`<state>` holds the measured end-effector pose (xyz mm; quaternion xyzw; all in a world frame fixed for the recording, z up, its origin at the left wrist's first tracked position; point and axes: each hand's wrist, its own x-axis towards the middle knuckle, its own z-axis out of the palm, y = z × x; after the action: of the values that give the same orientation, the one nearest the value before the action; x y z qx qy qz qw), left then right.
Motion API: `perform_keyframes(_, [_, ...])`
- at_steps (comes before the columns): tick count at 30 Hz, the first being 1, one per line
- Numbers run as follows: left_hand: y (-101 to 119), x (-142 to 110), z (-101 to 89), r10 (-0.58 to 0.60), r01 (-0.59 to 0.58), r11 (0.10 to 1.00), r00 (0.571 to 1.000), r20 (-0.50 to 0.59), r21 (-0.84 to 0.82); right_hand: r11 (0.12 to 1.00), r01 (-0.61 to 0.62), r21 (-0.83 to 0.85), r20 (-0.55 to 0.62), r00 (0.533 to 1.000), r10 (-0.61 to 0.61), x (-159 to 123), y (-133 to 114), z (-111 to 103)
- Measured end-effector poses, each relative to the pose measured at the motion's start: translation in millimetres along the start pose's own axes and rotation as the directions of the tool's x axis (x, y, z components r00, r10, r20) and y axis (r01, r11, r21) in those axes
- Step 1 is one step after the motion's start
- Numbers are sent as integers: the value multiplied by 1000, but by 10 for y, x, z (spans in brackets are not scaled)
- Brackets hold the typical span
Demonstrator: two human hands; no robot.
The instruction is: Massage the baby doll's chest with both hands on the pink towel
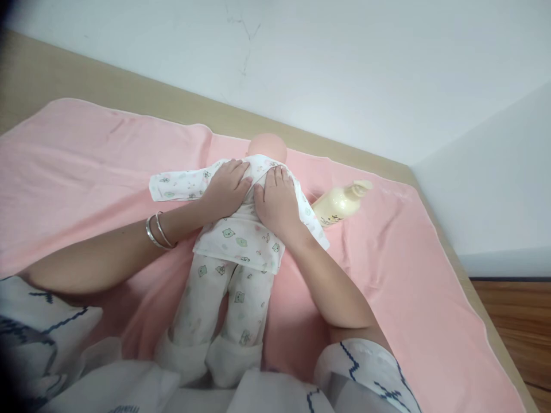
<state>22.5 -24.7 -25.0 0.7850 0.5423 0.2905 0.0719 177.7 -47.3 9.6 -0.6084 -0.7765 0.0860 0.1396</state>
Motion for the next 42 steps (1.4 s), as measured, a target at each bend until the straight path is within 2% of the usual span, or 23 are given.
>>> perform_keyframes(10, [-28,20,13,69,-69,997,998,-11,-21,995,95,-9,16,995,-95,39,105,-33])
perform_keyframes(15, [0,14,-25,41,-42,997,999,-13,-58,990,129,-62,18,992,-128,31,96,-72])
perform_keyframes(23, [-5,11,-36,23,-23,999,1000,1,-41,989,146,-27,29,989,-145,42,141,-88])
perform_keyframes(30, [156,-90,-182,86,-85,996,995,52,-17,985,171,-16,37,985,-171,61,148,-110])
perform_keyframes(33, [192,-105,-228,118,-117,993,991,58,-36,989,144,-36,58,988,-141,41,112,-110])
perform_keyframes(37, [76,-3,-181,127,-125,992,989,70,-36,984,119,-130,75,991,-110,-66,-25,-138])
perform_keyframes(42, [-130,142,-71,138,-144,988,986,94,55,951,183,-249,73,983,-170,-273,-227,-189])
